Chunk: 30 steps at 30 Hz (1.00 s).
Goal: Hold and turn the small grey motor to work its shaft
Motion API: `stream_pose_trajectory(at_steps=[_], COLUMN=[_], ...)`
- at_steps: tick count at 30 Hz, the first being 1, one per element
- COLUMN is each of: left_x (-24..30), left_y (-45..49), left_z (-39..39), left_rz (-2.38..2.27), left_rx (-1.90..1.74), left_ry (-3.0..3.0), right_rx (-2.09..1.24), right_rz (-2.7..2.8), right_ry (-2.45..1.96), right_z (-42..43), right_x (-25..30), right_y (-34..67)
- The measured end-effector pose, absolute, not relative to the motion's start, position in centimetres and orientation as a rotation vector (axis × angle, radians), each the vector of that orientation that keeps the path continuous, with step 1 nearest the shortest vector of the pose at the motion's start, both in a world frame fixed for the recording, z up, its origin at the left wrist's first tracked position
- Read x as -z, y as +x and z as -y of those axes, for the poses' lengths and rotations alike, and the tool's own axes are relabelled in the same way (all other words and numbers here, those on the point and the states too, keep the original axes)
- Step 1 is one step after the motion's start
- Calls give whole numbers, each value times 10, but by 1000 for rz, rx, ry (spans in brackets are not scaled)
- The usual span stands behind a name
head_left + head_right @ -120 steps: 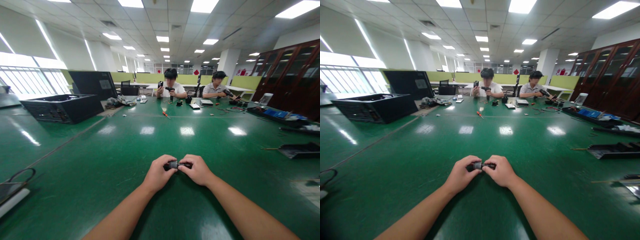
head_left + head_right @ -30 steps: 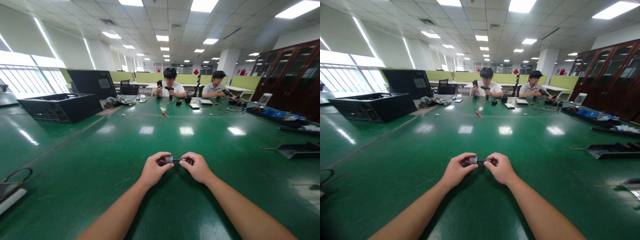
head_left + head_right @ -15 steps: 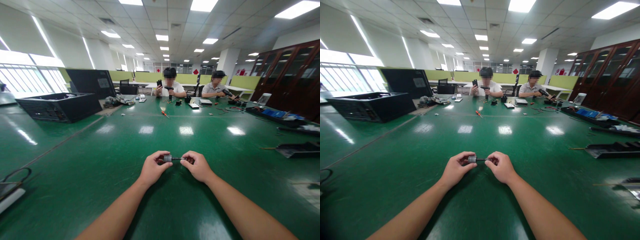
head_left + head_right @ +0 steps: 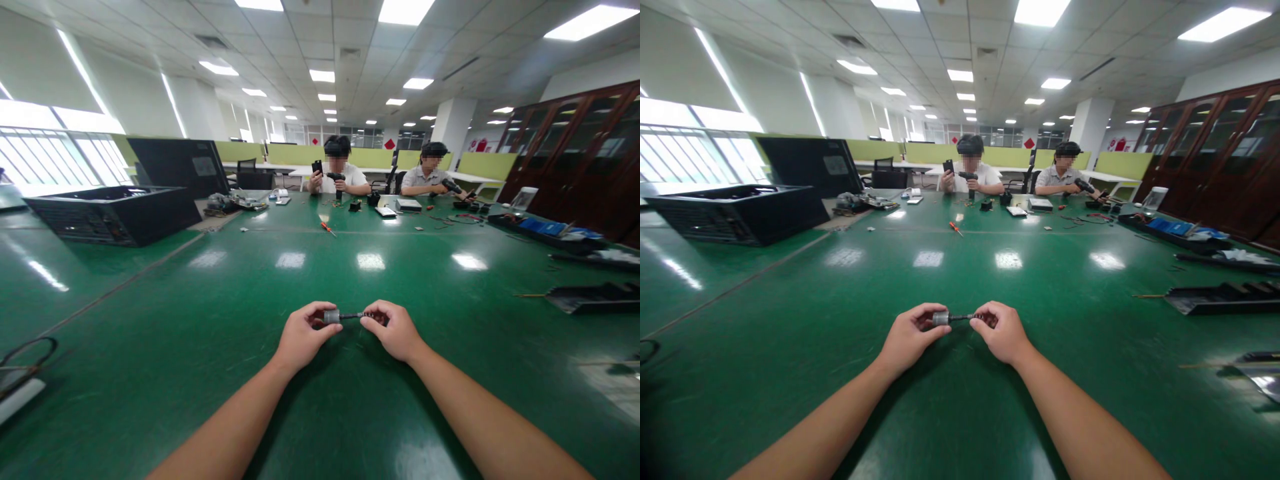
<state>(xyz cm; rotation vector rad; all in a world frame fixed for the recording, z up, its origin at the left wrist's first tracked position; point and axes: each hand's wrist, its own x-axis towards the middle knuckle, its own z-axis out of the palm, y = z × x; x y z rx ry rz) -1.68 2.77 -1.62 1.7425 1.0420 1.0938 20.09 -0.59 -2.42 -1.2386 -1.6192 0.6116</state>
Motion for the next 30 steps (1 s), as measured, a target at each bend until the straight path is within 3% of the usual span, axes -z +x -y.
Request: stream_pose_trajectory(at_steps=[9, 13, 15, 25, 30], left_x=[11, 12, 12, -29, -48], left_y=[-17, -20, -22, -51, -144], left_z=[-27, -29, -30, -12, 33], left_rz=[-1040, -1072, -1116, -872, -1374], left_rx=[-1066, -1086, -1107, -1312, -1138], left_ry=[1736, 1723, 1676, 881, 1273], right_rx=[-692, -995, -993, -1074, -1098], right_rz=[1569, 1092, 983, 872, 926], right_ry=[-1209, -1039, -1022, -937, -946], right_z=[4, -8, -15, -15, -15], right_x=[24, 26, 28, 27, 27], right_y=[198, 206, 213, 211, 207])
